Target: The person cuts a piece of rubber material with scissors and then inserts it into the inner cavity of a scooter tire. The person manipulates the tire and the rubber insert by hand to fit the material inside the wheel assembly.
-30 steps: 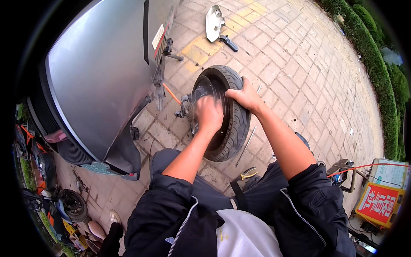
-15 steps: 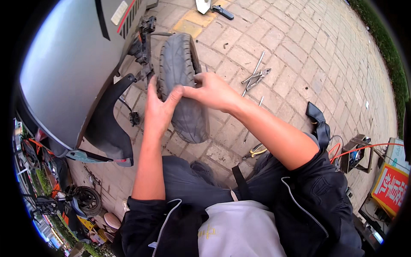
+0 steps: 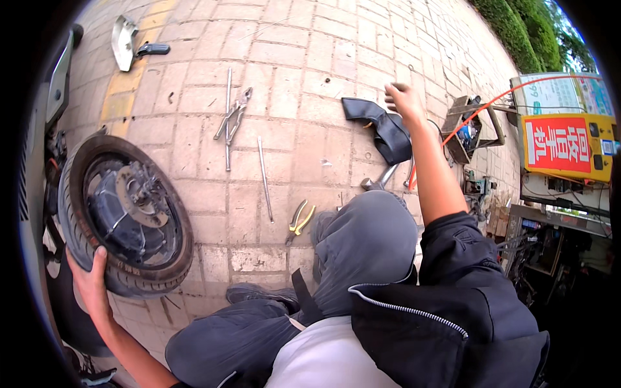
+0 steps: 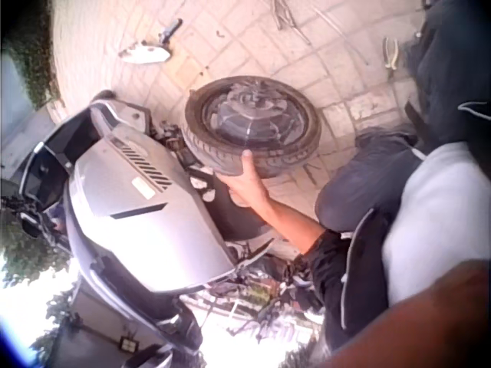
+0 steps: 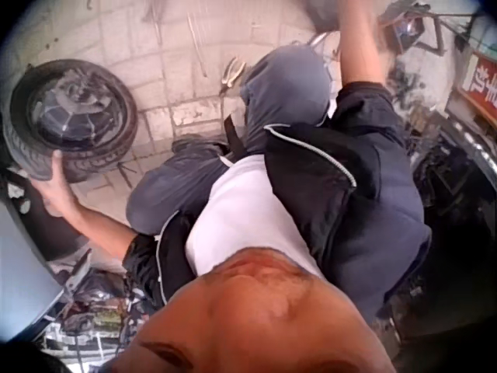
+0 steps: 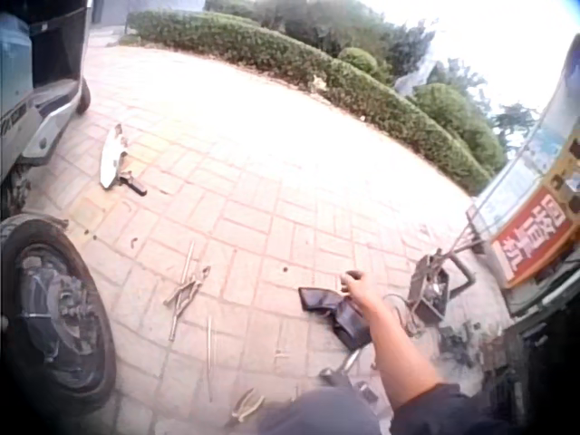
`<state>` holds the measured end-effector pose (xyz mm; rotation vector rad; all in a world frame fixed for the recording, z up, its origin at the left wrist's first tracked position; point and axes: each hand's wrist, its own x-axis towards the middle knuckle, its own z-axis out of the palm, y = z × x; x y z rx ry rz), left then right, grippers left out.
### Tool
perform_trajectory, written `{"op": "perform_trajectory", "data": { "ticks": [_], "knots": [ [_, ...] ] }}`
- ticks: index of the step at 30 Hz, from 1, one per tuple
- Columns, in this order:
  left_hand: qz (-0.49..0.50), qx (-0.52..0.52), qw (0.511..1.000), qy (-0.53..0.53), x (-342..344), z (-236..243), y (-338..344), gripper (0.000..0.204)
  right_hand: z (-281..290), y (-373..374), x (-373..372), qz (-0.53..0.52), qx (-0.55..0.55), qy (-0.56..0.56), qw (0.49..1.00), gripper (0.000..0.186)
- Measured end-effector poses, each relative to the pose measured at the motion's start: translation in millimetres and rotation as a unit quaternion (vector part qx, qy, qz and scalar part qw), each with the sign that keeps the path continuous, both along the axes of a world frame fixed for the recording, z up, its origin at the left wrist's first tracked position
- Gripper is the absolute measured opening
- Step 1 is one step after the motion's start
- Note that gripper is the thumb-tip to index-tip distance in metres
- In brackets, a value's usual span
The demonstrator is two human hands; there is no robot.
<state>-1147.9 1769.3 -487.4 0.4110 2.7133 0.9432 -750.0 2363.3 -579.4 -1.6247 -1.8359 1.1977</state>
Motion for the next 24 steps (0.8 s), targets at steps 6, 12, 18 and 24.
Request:
{"op": "perform_trajectory", "data": {
  "ticks": [6,12,18,24],
  "knots": [
    [0.051,-0.061,0.993,0.093,-8,-10,-15,0.083,-93,-37,163,-0.13,0.02,-0.09,0.987,0.031],
    [-0.029,-0.121,0.967,0.22,14,8,5,0.071,-136,-12,106,0.041,0.202,-0.244,0.948,0.062],
    [-0.185,0.005,0.953,0.24,74,19,60,0.05,-155,76,96,0.164,0.059,-0.398,0.901,0.12],
    [-0.473,-0.042,0.872,-0.12,156,-34,143,0.031,-109,28,65,0.228,-0.094,-0.26,0.934,0.059]
  ]
}}
